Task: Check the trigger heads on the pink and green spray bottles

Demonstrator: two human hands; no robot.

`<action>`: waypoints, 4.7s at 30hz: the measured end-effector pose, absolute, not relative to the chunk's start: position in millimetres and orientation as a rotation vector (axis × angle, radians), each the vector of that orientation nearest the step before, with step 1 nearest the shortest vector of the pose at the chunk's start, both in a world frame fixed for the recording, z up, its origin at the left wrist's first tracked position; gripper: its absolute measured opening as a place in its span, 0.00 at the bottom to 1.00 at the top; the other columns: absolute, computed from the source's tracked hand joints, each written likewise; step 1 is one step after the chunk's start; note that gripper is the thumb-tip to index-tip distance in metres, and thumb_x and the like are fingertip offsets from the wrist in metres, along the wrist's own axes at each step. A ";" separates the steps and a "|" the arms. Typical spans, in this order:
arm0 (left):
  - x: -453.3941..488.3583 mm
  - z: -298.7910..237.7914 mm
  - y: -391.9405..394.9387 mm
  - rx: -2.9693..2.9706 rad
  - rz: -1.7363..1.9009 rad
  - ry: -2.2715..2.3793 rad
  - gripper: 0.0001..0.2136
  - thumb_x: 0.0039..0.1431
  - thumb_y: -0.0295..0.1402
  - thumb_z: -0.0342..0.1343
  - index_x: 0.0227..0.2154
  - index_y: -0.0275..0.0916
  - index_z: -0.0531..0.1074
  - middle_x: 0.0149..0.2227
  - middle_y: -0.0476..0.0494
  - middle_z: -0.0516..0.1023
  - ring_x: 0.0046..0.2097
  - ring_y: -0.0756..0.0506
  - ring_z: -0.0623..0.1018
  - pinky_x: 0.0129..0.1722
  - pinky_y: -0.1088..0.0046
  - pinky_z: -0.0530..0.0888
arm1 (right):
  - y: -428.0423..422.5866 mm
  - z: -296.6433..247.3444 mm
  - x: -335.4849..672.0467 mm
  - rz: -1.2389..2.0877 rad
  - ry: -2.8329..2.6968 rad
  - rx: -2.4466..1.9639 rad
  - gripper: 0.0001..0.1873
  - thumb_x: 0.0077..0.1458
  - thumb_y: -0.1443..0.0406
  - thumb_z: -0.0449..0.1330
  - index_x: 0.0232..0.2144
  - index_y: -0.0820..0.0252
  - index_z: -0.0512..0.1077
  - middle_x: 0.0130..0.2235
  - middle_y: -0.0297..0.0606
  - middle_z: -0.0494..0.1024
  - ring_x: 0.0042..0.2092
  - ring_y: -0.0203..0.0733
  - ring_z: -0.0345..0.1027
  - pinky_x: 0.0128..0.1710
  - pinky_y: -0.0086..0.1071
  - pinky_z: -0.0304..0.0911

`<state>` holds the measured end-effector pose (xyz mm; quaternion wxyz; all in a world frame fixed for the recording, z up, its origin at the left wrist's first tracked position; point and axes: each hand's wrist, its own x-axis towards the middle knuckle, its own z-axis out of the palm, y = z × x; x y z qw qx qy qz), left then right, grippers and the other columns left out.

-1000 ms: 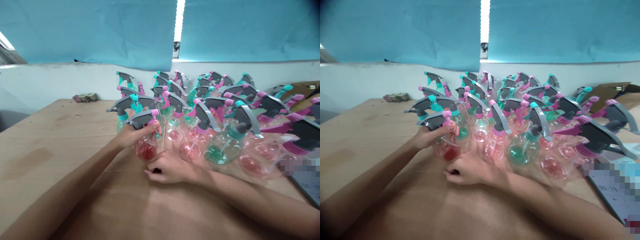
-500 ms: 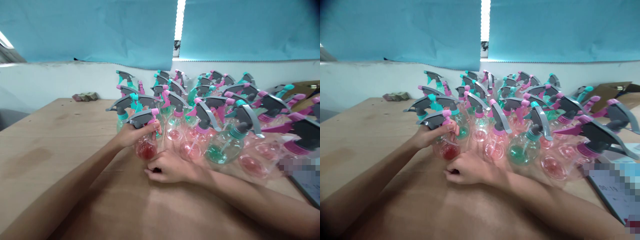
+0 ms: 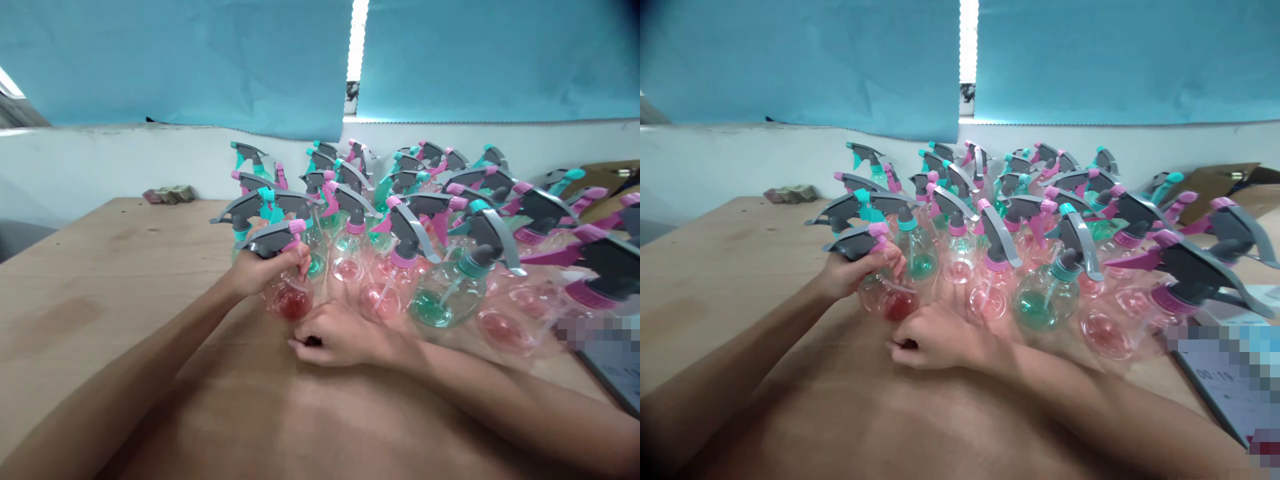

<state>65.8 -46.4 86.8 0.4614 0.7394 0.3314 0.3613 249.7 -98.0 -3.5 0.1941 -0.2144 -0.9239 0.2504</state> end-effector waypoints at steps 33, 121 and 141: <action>66.8 86.3 -46.6 1.846 0.819 0.861 0.16 0.65 0.46 0.62 0.36 0.37 0.82 0.31 0.46 0.81 0.33 0.48 0.79 0.35 0.75 0.76 | -99.5 2.3 247.3 0.683 -2.618 -0.621 0.20 0.67 0.66 0.59 0.22 0.61 0.65 0.25 0.30 0.70 0.28 0.32 0.55 0.32 0.32 0.47; 65.1 82.4 -46.5 1.747 0.852 0.897 0.19 0.59 0.51 0.67 0.33 0.36 0.82 0.35 0.42 0.84 0.34 0.47 0.80 0.35 0.73 0.78 | -99.5 2.1 247.8 0.687 -2.628 -0.654 0.19 0.67 0.64 0.58 0.23 0.61 0.64 0.27 0.31 0.71 0.29 0.32 0.55 0.31 0.34 0.45; 63.5 81.1 -45.3 1.775 0.816 0.848 0.21 0.61 0.52 0.64 0.30 0.35 0.81 0.30 0.43 0.80 0.31 0.47 0.79 0.34 0.73 0.77 | -99.5 -0.7 248.0 0.669 -2.616 -0.656 0.19 0.67 0.64 0.58 0.23 0.61 0.65 0.26 0.31 0.72 0.28 0.32 0.54 0.31 0.33 0.44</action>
